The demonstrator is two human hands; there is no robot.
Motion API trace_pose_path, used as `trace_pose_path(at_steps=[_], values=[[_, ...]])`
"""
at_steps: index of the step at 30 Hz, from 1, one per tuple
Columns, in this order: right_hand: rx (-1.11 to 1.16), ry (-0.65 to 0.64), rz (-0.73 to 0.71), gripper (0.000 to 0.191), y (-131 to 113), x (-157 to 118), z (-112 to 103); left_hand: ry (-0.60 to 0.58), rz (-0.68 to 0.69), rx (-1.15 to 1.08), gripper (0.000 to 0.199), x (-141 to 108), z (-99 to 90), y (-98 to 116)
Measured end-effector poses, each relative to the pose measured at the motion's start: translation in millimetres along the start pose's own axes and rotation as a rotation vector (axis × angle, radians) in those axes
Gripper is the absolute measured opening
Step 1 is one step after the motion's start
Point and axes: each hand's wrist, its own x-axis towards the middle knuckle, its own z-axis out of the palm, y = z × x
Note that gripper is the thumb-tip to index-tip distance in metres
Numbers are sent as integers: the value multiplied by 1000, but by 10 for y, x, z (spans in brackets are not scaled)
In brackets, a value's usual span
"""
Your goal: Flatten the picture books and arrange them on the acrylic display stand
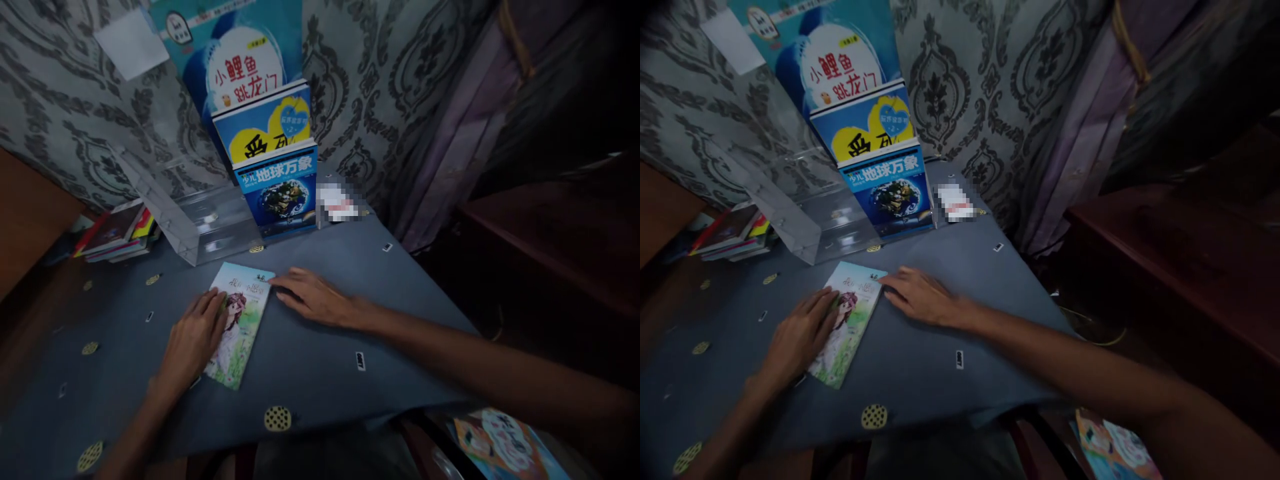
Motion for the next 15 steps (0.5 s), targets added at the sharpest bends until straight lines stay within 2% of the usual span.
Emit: trace_pose_path(at_steps=[4, 7, 9, 12, 15], values=[[4, -37, -9, 38, 87, 230, 72, -38, -55, 63, 41, -60, -52, 12], [-1, -79, 29, 41, 162, 405, 132, -63, -44, 40, 44, -80, -116, 52], [-1, -96, 6, 41, 213, 483, 180, -82, 32, -47, 48, -115, -137, 50], [-15, -101, -68, 41, 285, 549, 258, -135, 231, -190, 62, -197, -127, 30], [-41, -127, -106, 42, 327, 584, 310, -135, 344, -215, 71, -264, -94, 48]])
